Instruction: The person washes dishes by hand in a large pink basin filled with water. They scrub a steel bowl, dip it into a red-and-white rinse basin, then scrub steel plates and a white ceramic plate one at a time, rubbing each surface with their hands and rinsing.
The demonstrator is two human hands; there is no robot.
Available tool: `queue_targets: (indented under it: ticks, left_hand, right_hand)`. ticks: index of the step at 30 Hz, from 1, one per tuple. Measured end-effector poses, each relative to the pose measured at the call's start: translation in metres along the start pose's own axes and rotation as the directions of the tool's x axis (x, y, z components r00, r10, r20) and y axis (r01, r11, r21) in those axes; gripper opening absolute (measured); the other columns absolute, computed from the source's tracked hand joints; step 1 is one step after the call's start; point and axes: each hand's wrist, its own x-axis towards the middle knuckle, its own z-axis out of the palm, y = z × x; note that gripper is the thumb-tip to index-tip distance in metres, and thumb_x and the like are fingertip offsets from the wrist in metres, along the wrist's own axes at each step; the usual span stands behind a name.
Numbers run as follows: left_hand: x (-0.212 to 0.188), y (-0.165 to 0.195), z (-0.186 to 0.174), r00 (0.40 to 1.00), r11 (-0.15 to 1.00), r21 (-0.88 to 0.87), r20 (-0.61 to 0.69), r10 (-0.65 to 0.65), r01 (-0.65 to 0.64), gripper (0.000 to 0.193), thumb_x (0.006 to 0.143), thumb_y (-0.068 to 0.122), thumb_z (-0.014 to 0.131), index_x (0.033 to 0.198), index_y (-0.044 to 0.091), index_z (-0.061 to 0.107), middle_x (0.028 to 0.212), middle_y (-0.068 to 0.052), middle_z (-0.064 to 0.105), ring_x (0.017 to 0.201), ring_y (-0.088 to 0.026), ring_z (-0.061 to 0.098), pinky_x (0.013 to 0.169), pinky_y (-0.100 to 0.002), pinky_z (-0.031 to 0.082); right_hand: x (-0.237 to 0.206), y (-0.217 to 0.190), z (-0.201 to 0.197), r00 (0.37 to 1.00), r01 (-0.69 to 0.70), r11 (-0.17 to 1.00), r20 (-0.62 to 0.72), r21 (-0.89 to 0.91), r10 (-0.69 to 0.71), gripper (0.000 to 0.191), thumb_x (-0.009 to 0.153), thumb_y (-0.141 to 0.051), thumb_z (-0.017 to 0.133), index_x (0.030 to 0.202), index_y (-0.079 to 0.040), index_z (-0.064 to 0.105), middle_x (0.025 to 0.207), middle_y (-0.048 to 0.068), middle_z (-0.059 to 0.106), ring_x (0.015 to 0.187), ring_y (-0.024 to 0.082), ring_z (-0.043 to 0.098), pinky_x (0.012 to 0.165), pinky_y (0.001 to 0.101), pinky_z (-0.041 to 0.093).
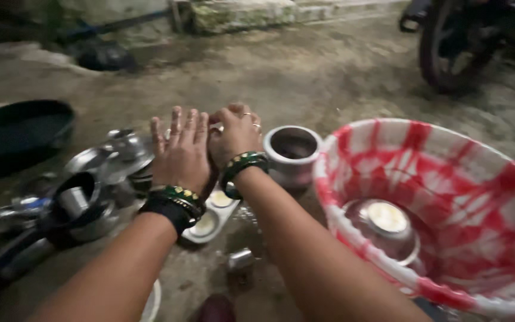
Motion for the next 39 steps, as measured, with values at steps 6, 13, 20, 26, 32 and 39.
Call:
queue_targets:
  ticks: [6,13,20,26,32,39]
  left_hand:
    - [-0.025,-0.072,-0.061,0.995,0.989,0.116,0.015,-0.097,0.095,0.063,0.093,0.024,0.043,0.153,0.005,0.043,0.158,-0.01,0.044,0.156,-0.029,0.019,0.123,-0.057,-0.005]
    - [-0.089,-0.196,-0.127,0.967,0.939,0.234,-0.017,-0.255,0.252,0.059,0.095,0.021,0.041,0.151,0.005,0.044,0.156,-0.011,0.046,0.154,-0.03,0.021,0.122,-0.059,-0.006]
    - [-0.177,-0.299,-0.177,0.913,0.856,0.331,-0.049,-0.404,0.397,0.047,0.099,0.018,0.04,0.141,0.005,0.055,0.147,-0.011,0.056,0.151,-0.03,0.031,0.123,-0.061,0.001]
    - [-0.235,-0.356,-0.188,0.855,0.75,0.46,-0.038,-0.518,0.475,0.045,0.098,0.018,0.04,0.139,0.005,0.057,0.141,-0.011,0.059,0.149,-0.029,0.035,0.122,-0.062,0.004]
    - [-0.273,-0.406,-0.185,0.703,0.65,0.491,0.1,-0.704,0.581,0.047,0.09,0.016,0.052,0.135,0.005,0.057,0.141,-0.011,0.058,0.15,-0.029,0.031,0.121,-0.062,0.005]
    - [-0.311,-0.463,-0.167,0.668,0.579,0.49,-0.009,-0.744,0.652,0.037,0.094,0.018,0.052,0.128,0.009,0.063,0.143,-0.014,0.056,0.147,-0.033,0.034,0.121,-0.065,0.007]
  right_hand:
    - [-0.013,-0.086,0.041,0.991,0.107,0.993,0.077,0.049,-0.111,0.021,0.08,-0.021,0.074,0.1,-0.024,0.077,0.128,0.01,0.061,0.127,0.039,0.05,0.105,0.0476,0.045]
    - [-0.055,-0.218,0.118,0.936,0.255,0.958,0.216,0.13,-0.278,0.021,0.085,-0.023,0.068,0.105,-0.024,0.076,0.126,0.01,0.063,0.121,0.041,0.055,0.101,0.0505,0.047]
    - [-0.122,-0.323,0.203,0.824,0.366,0.906,0.377,0.214,-0.423,0.023,0.092,-0.033,0.064,0.11,-0.023,0.074,0.129,0.013,0.063,0.121,0.044,0.055,0.103,0.0511,0.048]
    - [-0.171,-0.371,0.268,0.715,0.439,0.868,0.494,0.233,-0.494,0.026,0.092,-0.031,0.06,0.115,-0.024,0.072,0.134,0.01,0.06,0.126,0.042,0.052,0.1,0.0538,0.048]
    - [-0.204,-0.404,0.332,0.596,0.491,0.83,0.593,0.265,-0.542,0.03,0.092,-0.028,0.06,0.121,-0.026,0.069,0.138,0.009,0.057,0.129,0.04,0.052,0.101,0.0538,0.049]
    - [-0.237,-0.425,0.394,0.495,0.469,0.825,0.679,0.315,-0.542,0.042,0.086,-0.03,0.068,0.127,-0.028,0.062,0.143,0.008,0.052,0.134,0.036,0.047,0.104,0.053,0.045]
